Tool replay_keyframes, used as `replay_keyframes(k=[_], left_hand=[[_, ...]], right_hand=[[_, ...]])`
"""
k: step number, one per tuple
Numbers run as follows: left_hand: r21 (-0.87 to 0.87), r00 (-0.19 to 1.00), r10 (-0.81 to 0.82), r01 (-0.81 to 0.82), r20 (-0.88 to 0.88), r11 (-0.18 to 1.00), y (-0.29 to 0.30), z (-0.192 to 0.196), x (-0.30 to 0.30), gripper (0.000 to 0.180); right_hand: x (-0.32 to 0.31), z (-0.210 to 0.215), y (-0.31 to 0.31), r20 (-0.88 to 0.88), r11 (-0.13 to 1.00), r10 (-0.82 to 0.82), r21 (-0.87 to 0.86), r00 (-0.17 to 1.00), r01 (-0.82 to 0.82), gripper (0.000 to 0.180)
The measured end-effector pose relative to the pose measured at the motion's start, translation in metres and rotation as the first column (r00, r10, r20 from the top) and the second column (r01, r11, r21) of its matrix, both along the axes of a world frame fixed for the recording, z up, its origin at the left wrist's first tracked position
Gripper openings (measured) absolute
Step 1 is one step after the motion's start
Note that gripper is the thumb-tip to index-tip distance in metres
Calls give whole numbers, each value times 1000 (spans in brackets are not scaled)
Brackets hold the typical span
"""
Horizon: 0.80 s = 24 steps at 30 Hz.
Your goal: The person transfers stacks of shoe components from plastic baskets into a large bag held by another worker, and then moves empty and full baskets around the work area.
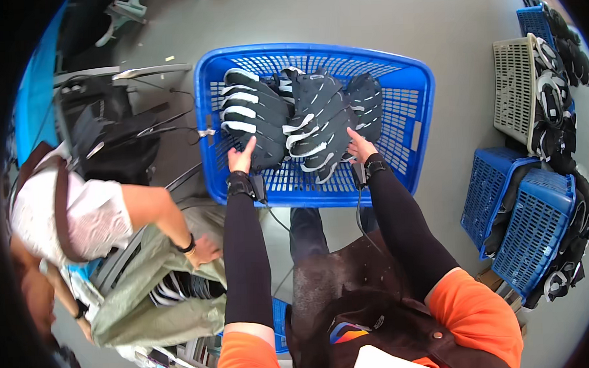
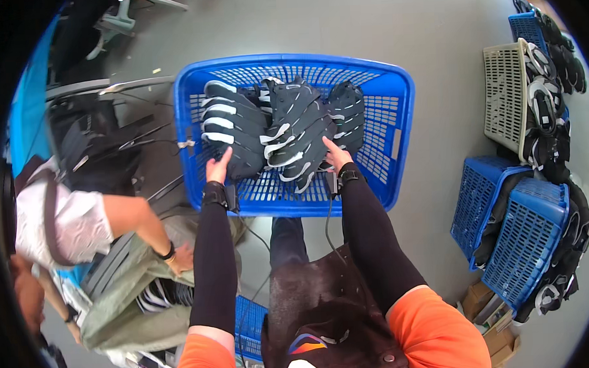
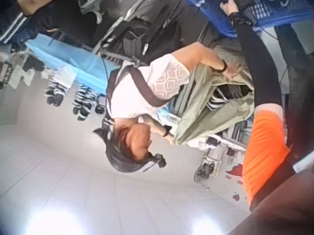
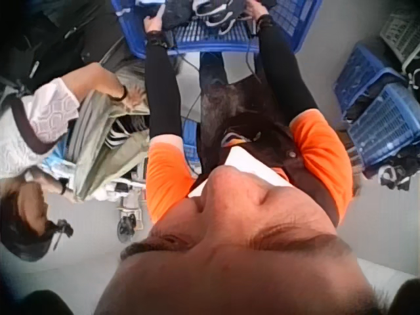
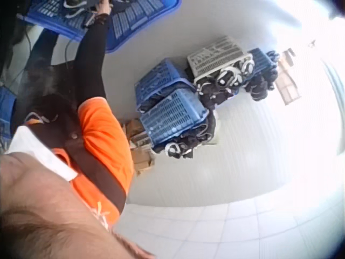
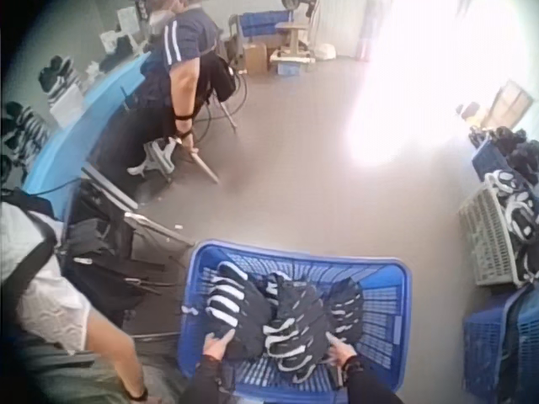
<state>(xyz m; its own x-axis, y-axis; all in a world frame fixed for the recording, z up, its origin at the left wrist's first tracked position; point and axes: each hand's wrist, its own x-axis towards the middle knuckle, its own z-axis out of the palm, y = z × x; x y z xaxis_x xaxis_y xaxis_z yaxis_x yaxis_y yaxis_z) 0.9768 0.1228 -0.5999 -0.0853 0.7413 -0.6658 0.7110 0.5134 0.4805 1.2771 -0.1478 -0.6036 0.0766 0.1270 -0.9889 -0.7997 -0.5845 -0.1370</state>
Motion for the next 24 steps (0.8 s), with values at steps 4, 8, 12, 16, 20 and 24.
replay_keyframes(k=[4,8,12,16,20,24], left_hand=[[21,935,4,-12,355,1000,31,-52,35,71],[-260,957,85,-11,278,966,45,-94,38,102],[-399,783,403,-216,475,891,40,-128,-8,64],[-437,631,444,-179,636,881,37,-114,-44,51],[-508,596,407,2,692,861,40,-79,-33,54],[-483,397,411,97,820,870,18,-6,23,64]], right_hand=[[0,-65,11,-188,873,-340,301,921,384,69],[18,-84,-6,38,850,-369,419,929,320,56],[14,-50,3,53,838,-316,483,947,252,52],[20,40,22,207,840,-233,535,950,90,51],[54,158,26,560,873,173,294,810,-389,52],[82,338,29,639,839,315,159,702,-521,54]])
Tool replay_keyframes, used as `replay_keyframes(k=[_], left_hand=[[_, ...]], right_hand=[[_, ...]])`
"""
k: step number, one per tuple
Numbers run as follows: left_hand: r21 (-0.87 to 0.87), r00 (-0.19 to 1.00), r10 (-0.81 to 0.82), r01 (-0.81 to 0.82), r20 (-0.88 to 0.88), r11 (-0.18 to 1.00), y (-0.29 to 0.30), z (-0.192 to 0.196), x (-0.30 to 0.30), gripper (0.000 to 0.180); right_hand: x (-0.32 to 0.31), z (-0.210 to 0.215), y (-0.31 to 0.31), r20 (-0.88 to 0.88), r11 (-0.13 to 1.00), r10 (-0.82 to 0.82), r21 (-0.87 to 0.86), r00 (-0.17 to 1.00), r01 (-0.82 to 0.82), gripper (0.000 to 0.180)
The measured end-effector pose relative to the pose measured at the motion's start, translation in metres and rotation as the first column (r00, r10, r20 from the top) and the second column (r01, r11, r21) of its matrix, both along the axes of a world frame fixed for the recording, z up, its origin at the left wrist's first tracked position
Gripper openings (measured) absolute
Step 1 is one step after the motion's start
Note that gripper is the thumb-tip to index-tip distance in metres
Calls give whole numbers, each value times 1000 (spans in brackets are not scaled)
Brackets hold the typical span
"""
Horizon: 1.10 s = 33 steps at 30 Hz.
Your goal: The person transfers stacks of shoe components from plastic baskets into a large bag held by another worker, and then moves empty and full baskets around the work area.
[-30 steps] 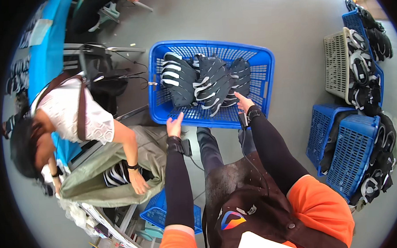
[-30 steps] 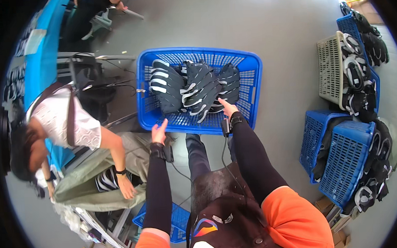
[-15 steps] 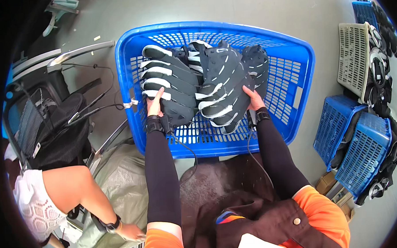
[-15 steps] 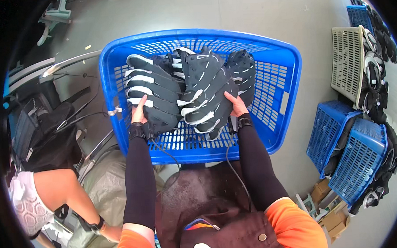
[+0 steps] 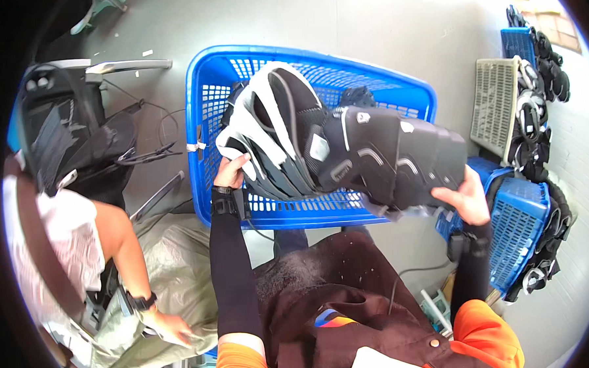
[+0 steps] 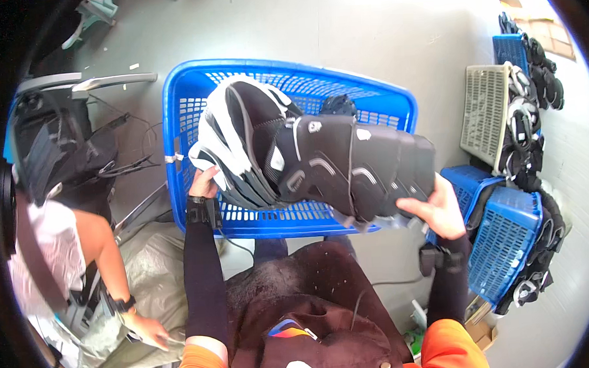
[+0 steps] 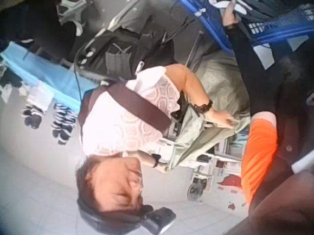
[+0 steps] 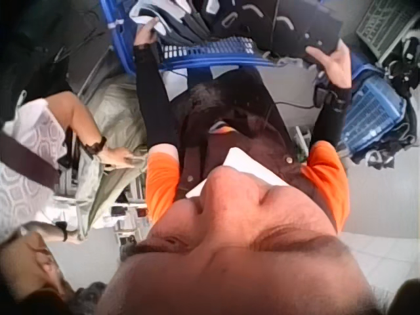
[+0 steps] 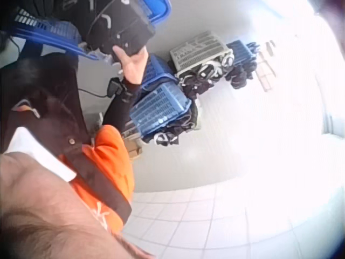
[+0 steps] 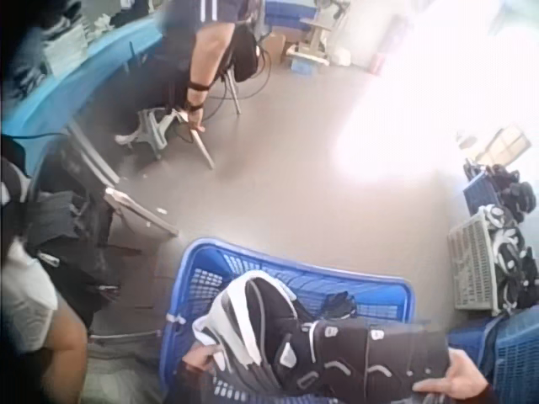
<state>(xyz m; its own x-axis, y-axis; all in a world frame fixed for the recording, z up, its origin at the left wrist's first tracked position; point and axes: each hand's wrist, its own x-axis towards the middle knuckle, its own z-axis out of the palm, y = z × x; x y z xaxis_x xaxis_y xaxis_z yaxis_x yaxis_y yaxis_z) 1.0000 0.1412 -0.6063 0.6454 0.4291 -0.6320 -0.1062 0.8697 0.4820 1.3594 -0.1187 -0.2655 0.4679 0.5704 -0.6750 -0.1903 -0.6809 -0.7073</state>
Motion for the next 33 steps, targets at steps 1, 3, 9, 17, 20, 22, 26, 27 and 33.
replay_keyframes(k=[1,3,9,17,20,22,26,27,33], left_hand=[[33,1000,-15,15,21,999,-1,18,1,62],[53,999,-22,19,47,998,-18,70,12,60],[206,991,126,-115,-43,972,-107,223,-40,64],[437,888,458,-430,47,790,-203,401,-197,73],[453,836,533,-528,131,718,-214,456,-280,71],[397,772,611,-624,175,674,-214,474,-316,73],[435,694,676,-703,246,563,-219,523,-352,77],[422,691,684,-705,233,570,-219,538,-359,80],[501,762,569,-639,309,584,-145,569,-536,70]], right_hand=[[-1,36,7,46,999,38,8,998,-38,52],[-2,99,18,149,980,191,-88,970,-179,48],[-21,215,38,391,723,657,-85,644,-686,46],[-168,379,18,510,455,767,-3,390,-890,42],[-233,418,10,502,387,786,54,360,-921,37],[-279,442,12,566,370,751,67,341,-926,34],[-359,514,17,686,337,682,10,252,-941,29],[-377,538,18,646,408,697,-1,311,-913,27],[-498,561,27,674,285,689,86,267,-955,29]])
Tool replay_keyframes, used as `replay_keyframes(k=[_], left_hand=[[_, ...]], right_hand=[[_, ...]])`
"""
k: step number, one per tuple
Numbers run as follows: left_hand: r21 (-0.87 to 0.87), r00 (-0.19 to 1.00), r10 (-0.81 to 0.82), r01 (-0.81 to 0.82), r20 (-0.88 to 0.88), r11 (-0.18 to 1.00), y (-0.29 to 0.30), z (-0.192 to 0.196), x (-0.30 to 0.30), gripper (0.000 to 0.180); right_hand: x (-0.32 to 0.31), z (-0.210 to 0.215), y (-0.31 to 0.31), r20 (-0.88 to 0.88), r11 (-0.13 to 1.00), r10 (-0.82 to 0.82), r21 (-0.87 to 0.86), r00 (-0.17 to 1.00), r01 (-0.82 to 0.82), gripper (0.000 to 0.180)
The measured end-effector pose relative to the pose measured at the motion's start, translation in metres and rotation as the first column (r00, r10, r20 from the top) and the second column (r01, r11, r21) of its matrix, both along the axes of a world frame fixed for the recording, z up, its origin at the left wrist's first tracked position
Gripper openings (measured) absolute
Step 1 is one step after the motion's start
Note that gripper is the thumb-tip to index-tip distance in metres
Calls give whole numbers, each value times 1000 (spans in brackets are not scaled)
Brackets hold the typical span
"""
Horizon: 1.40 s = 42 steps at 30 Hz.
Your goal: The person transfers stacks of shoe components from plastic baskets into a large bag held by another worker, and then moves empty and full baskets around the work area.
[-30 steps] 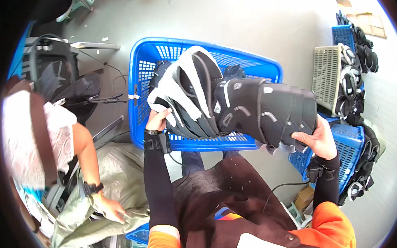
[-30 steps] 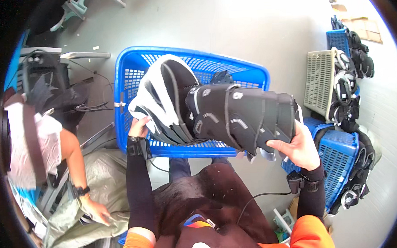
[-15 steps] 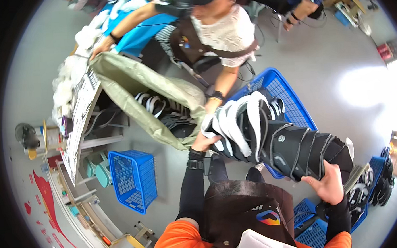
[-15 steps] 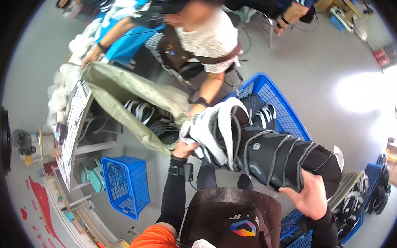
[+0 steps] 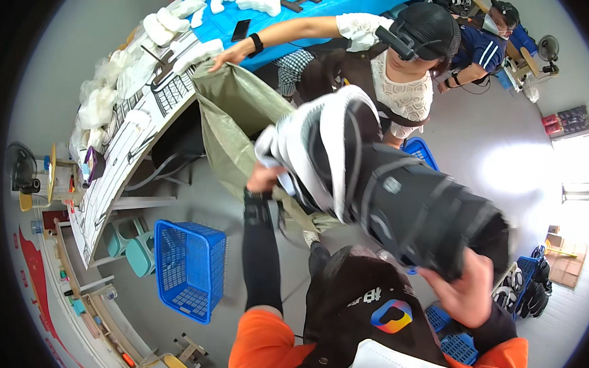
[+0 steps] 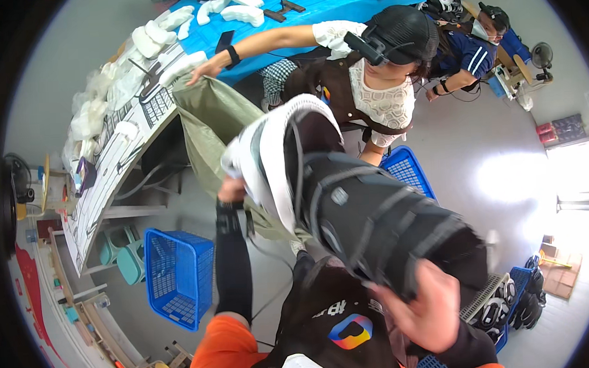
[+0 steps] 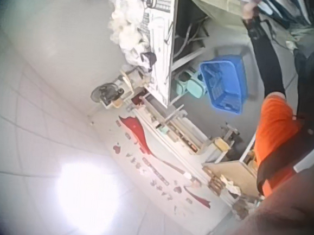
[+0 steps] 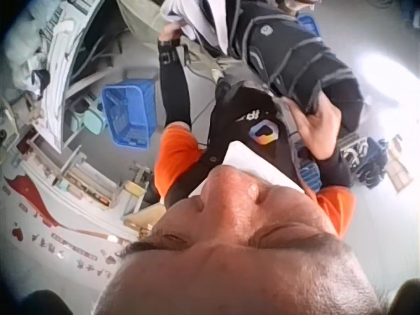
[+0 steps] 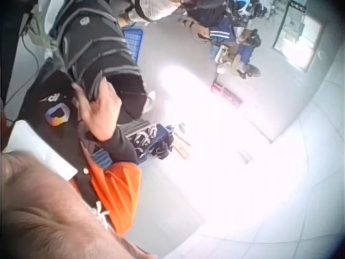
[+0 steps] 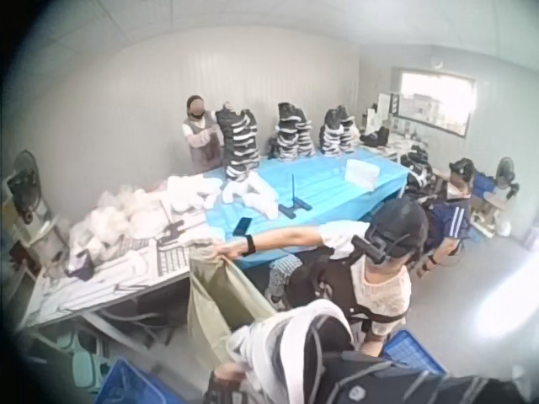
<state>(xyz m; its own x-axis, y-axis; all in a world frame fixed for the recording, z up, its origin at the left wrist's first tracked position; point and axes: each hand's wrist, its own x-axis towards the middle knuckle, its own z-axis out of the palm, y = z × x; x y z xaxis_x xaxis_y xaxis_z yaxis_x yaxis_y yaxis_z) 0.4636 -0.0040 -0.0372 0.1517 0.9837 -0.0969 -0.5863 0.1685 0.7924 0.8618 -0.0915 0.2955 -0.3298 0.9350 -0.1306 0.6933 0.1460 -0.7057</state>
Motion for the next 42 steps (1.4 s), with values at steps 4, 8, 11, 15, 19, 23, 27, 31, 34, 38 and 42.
replay_keyframes(k=[4,8,11,15,19,23,27,31,34,38,42], left_hand=[[-135,997,-71,71,9,988,95,-2,-45,61],[-128,993,-109,102,-48,987,137,-90,-96,62],[-109,977,-132,115,-166,987,182,-131,-111,52],[-149,929,-31,-26,-369,989,165,-190,-254,29],[-192,889,164,-266,-428,944,153,-213,-278,31],[224,272,412,-525,-870,821,120,-170,-377,62],[-57,-286,-286,-609,-914,791,62,-147,-260,88],[-751,-638,-646,-155,-420,642,81,-179,-108,54],[-942,-765,-553,224,-329,251,-31,-163,-103,31],[-819,-676,-476,378,-562,431,-100,-112,-26,46],[-326,951,-285,234,-117,916,-54,-28,20,66]], right_hand=[[-93,-100,16,-205,974,-181,99,962,204,40],[-158,-192,6,-158,952,-291,48,944,302,42],[-190,-252,14,-163,924,-336,133,928,358,43],[-247,-285,42,-209,961,-228,109,951,254,47],[-271,-345,98,-282,970,-238,-116,929,213,52],[-324,-374,141,-744,953,-299,-264,597,148,49],[-313,-490,158,-724,829,-528,-552,444,88,49],[-158,-685,149,-15,201,-887,-913,461,356,61],[-218,-609,122,174,815,-297,-466,939,344,38],[-199,-496,99,-400,804,-295,-595,868,-1,28],[-152,-420,67,-505,638,-471,-761,723,-117,39]])
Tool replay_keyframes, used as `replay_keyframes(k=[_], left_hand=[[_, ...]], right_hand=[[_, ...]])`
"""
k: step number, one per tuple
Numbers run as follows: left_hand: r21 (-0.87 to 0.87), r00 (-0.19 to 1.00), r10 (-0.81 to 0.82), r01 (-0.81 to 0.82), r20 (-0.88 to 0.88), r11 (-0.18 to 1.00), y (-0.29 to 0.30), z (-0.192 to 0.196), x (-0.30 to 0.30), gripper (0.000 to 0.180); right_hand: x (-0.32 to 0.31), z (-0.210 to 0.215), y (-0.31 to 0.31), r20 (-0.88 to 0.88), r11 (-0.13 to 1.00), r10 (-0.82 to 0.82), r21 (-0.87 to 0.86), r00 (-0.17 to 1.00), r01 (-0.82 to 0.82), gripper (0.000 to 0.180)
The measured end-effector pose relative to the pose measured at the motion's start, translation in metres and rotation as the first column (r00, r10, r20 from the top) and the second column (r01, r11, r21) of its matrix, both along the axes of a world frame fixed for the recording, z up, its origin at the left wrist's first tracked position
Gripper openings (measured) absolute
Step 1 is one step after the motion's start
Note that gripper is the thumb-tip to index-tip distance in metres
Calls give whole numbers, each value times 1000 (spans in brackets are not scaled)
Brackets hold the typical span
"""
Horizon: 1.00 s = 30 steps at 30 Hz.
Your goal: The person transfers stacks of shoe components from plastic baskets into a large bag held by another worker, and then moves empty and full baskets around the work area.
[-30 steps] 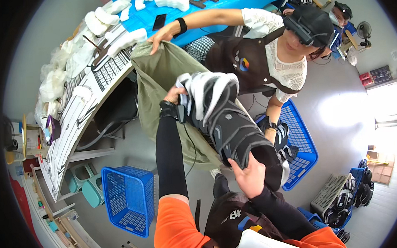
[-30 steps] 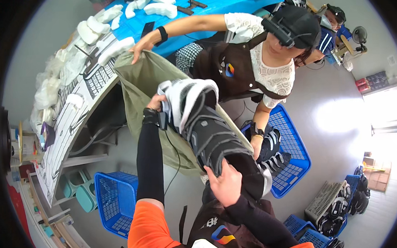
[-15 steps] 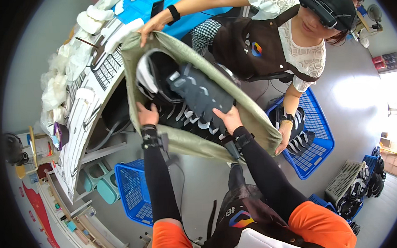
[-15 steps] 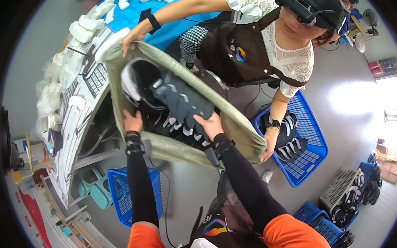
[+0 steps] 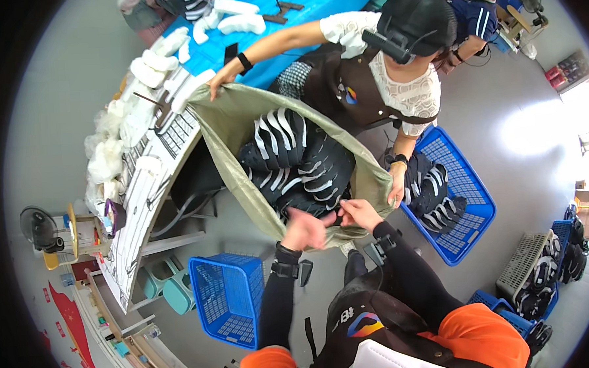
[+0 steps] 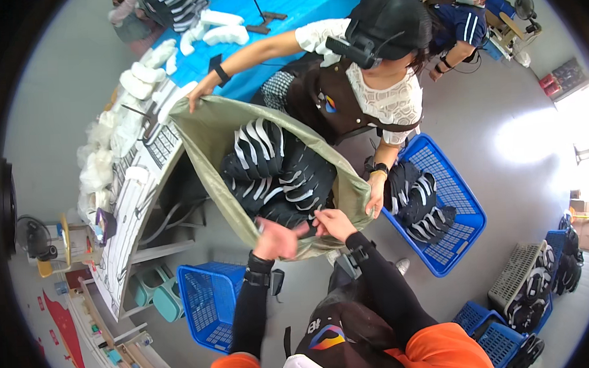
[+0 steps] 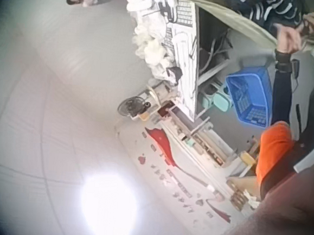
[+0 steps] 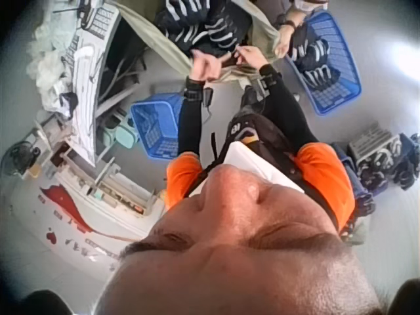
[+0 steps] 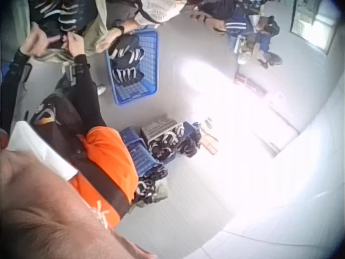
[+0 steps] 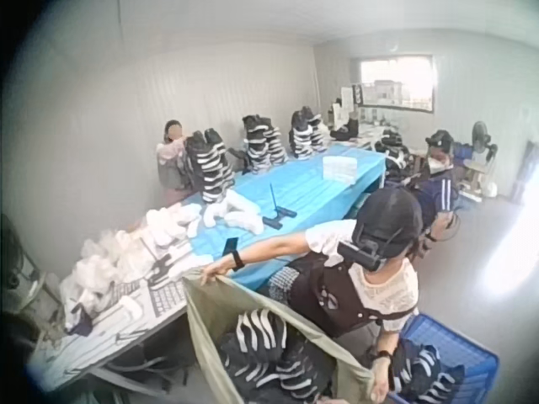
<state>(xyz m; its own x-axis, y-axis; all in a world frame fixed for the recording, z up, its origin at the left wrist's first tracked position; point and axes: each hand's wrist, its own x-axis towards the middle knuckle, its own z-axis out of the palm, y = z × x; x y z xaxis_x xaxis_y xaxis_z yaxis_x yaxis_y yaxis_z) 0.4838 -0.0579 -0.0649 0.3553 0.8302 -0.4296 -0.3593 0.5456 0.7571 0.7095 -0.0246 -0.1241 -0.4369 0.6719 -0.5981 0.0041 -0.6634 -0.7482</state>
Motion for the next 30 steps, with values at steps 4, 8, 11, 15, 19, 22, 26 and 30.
replay_keyframes(k=[4,8,11,15,19,22,26,30], left_hand=[[174,472,130,-546,872,819,38,59,30,87],[129,641,151,-368,753,921,34,66,133,89],[-59,880,184,-176,437,983,-6,36,209,84],[-437,827,-519,395,-213,808,-74,-82,322,66],[-590,788,-599,417,-145,692,-96,-163,437,52],[-584,773,-595,384,-220,715,-70,-202,491,46],[-667,589,-740,413,-324,621,-3,-272,542,69],[-739,534,-757,319,-377,593,23,-393,590,101]], right_hand=[[70,26,-39,7,995,-59,81,998,58,37],[179,2,-81,112,991,-66,120,992,52,36],[269,-11,-116,299,983,9,170,954,-63,37],[403,-71,-189,479,984,-158,1,863,179,33],[527,-133,-255,522,704,-384,-369,762,607,27],[568,-163,-268,510,306,-639,-518,575,799,38],[592,-225,-257,450,51,-823,-550,347,834,84],[607,-338,-268,478,-98,-860,-498,178,862,105]])
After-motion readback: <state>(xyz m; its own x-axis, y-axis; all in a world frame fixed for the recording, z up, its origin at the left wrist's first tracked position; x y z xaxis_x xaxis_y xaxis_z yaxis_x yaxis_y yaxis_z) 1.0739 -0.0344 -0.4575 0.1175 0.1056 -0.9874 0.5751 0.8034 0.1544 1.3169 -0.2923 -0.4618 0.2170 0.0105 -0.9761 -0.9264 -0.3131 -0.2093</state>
